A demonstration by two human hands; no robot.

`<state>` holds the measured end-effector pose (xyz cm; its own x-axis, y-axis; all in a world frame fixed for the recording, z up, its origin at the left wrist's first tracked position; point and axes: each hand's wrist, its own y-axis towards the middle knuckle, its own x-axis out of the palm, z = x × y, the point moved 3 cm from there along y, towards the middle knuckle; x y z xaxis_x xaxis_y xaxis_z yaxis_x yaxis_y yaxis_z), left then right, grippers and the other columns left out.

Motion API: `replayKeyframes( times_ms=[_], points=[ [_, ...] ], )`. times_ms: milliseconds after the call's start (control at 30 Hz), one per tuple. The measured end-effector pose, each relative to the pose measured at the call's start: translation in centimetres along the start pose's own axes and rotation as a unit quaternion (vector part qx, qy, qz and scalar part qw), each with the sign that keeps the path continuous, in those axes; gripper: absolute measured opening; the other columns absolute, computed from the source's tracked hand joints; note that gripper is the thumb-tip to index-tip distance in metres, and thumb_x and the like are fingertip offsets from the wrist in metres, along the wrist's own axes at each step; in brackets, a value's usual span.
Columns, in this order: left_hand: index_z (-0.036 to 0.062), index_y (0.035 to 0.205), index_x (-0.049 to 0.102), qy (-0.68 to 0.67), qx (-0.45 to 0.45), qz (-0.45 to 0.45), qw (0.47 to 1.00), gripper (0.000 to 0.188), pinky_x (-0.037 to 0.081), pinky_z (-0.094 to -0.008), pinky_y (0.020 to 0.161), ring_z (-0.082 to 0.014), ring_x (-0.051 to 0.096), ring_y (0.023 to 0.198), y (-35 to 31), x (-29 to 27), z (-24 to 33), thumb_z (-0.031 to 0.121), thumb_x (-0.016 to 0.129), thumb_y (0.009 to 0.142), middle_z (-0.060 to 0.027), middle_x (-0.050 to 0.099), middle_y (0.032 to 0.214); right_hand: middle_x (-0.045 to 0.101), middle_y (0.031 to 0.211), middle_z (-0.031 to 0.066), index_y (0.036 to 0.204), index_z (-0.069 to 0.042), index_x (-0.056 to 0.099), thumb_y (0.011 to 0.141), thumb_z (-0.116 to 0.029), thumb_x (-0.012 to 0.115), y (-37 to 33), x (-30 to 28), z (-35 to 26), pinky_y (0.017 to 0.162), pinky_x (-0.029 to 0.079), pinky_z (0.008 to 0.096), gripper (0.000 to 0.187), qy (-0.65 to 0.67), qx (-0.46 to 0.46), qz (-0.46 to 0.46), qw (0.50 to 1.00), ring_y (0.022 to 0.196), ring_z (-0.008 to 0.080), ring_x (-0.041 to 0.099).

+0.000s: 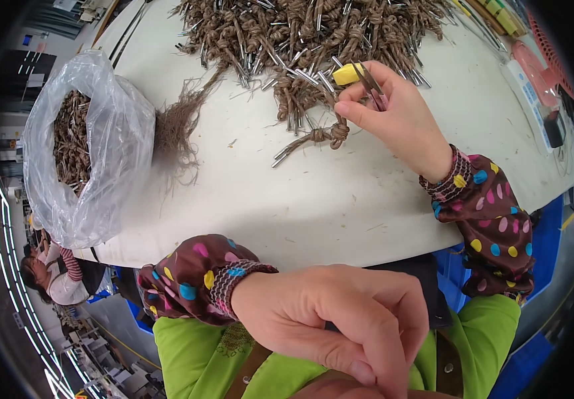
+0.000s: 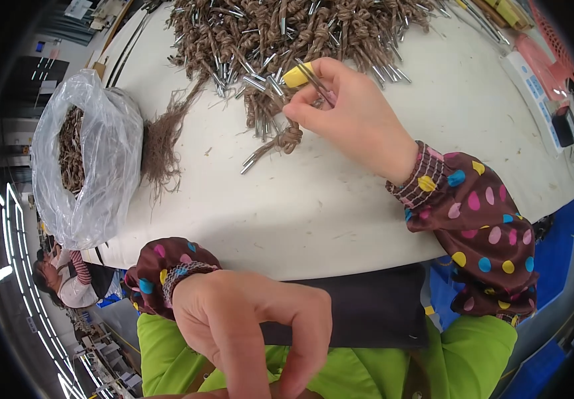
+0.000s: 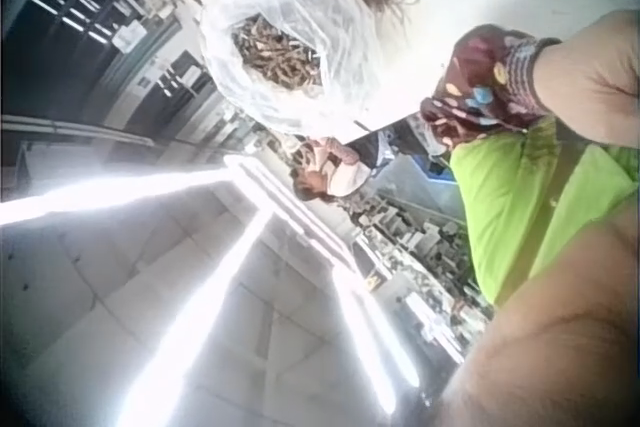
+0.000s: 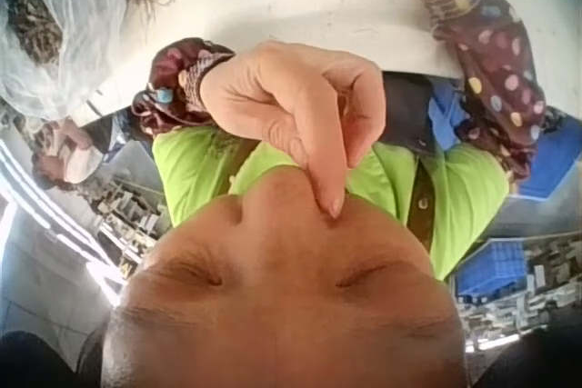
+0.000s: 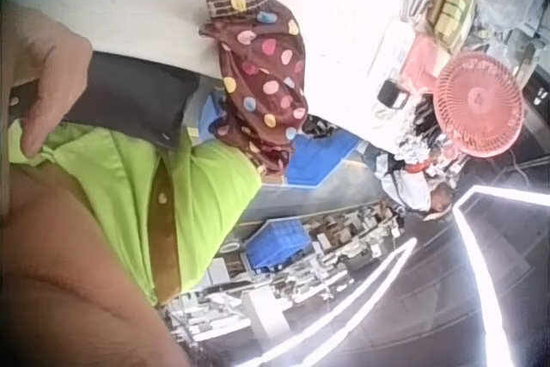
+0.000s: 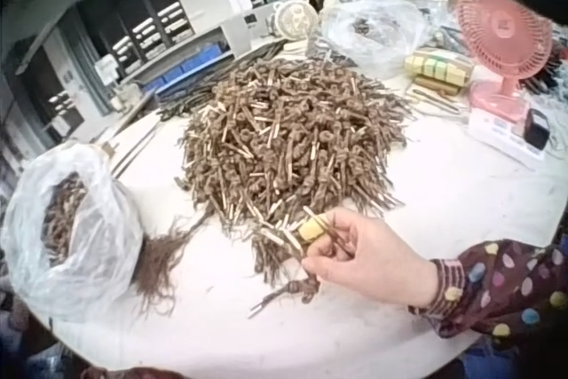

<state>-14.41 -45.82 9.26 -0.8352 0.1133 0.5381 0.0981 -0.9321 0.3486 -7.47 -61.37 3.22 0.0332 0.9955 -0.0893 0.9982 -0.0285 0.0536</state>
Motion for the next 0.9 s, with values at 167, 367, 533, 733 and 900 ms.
replayKeyframes(
  times_ms=[167,367,533,733,900],
  points=[
    [0.0064,0.096,0.068,-0.080,-0.003,-0.024,0.996,0.013,0.041,-0.0259,0.078,-0.0173,0.051,0.091,-0.4,-0.9,0.4,0.011,0.056,0.093,-0.0086,0.053,0.101,0.060,0.078,-0.0012,0.102,0.002,0.055,0.081,-0.010,0.067,-0.1,0.1,0.7,0.064,0.043,0.0205,0.027,0.001,0.008,-0.003,1.000,0.071,0.0043,0.052],
    [0.0067,0.094,0.068,-0.063,-0.007,-0.021,0.998,0.014,0.041,-0.0260,0.078,-0.0169,0.052,0.090,-0.1,-0.5,0.3,0.011,0.054,0.094,-0.0079,0.053,0.099,0.059,0.079,-0.0015,0.104,0.002,0.054,0.081,-0.010,0.066,-0.3,0.3,0.7,0.063,0.043,0.0208,0.028,-0.003,0.011,-0.007,1.000,0.070,0.0045,0.052],
    [0.0112,0.095,0.069,-0.059,-0.024,-0.008,0.998,0.019,0.041,-0.0293,0.077,-0.0197,0.052,0.089,-0.1,-0.9,1.1,0.016,0.051,0.096,-0.0093,0.054,0.102,0.059,0.079,-0.0009,0.104,0.002,0.054,0.081,-0.010,0.066,-0.1,0.2,0.9,0.062,0.043,0.0205,0.029,-0.004,0.005,-0.010,1.000,0.070,0.0045,0.052],
    [0.0048,0.096,0.067,-0.049,0.026,-0.026,0.998,0.020,0.042,-0.0263,0.077,-0.0157,0.050,0.085,-0.9,-0.5,-0.1,0.013,0.049,0.097,-0.0129,0.052,0.108,0.060,0.079,-0.0007,0.105,0.001,0.054,0.081,-0.009,0.066,-0.3,0.2,0.1,0.062,0.043,0.0199,0.029,0.008,0.004,-0.014,1.000,0.070,0.0045,0.052],
    [0.0107,0.086,0.067,0.077,-0.007,0.090,0.993,0.016,0.043,-0.0299,0.070,-0.0212,0.054,0.081,-0.7,-2.0,2.0,0.011,0.053,0.093,-0.0116,0.059,0.094,0.061,0.080,0.0000,0.105,0.001,0.053,0.081,-0.009,0.066,-0.3,0.0,0.7,0.062,0.043,0.0203,0.029,0.027,-0.013,-0.013,0.999,0.069,0.0048,0.052]
  ],
)
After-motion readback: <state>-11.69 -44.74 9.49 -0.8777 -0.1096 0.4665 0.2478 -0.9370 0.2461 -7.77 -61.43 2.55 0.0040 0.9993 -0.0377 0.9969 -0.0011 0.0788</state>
